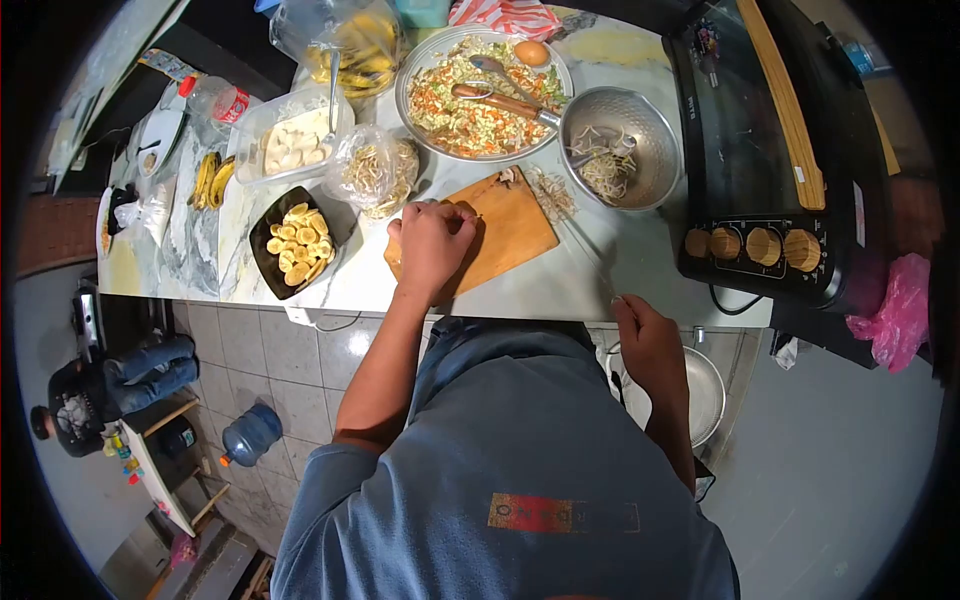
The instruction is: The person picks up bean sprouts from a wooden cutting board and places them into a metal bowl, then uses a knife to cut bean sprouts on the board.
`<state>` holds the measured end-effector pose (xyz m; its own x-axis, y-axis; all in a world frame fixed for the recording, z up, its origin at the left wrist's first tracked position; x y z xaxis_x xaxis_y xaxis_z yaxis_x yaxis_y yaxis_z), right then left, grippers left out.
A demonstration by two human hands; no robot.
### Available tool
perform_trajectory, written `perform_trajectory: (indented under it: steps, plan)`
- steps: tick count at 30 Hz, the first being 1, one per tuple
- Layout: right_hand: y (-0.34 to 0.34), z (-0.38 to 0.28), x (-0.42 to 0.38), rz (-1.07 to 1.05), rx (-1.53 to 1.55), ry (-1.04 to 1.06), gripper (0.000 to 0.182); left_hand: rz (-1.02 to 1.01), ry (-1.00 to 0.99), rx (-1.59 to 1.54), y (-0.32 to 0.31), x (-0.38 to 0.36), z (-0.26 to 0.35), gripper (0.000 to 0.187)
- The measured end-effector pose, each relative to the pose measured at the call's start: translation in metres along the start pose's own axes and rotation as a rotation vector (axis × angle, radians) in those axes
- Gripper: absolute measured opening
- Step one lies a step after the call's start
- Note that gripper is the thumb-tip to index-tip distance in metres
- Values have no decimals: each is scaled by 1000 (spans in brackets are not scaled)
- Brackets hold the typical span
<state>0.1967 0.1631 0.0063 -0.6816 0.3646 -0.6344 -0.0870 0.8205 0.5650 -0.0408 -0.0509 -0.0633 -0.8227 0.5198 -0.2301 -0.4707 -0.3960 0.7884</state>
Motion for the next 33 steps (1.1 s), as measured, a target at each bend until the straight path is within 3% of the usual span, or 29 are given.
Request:
perform_trajectory:
  steps: [5,18,23,25,26,29,33]
  plan:
    - [8,16,-3,-76,12,-30,36,23,-107,-87,7,13,24,12]
    - [26,66,-29,-126,129,-9,38,-77,-286,-64,-17,79,168,14]
    - [29,62,-18,-164,155,93,35,50,-400,-179,6,67,154,22]
    - [30,57,-9,-203,121,136,34,-1,-112,-289,15,54,116,24]
    - [31,54,-5,-181,139,194,33,58,-179,-331,18,46,98,26]
    - [24,45,10,-320,127,184,32,148,-96,-205,28,13,52,21]
    - [22,26,26,-305,46,332,28,249,60,-383,38,-35,-7,22]
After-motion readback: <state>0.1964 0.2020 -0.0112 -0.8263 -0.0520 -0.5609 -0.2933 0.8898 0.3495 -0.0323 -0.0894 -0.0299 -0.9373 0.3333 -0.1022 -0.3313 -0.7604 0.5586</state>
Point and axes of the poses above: each hand's wrist, its own x-axis towards the middle knuckle, its own y-axis out of the back of the hand, z = x × y, the point moved 10 cm from there along x, towards the middle knuckle, and after that the axes turned 15 degrees about -z, right-handed, at the moved point
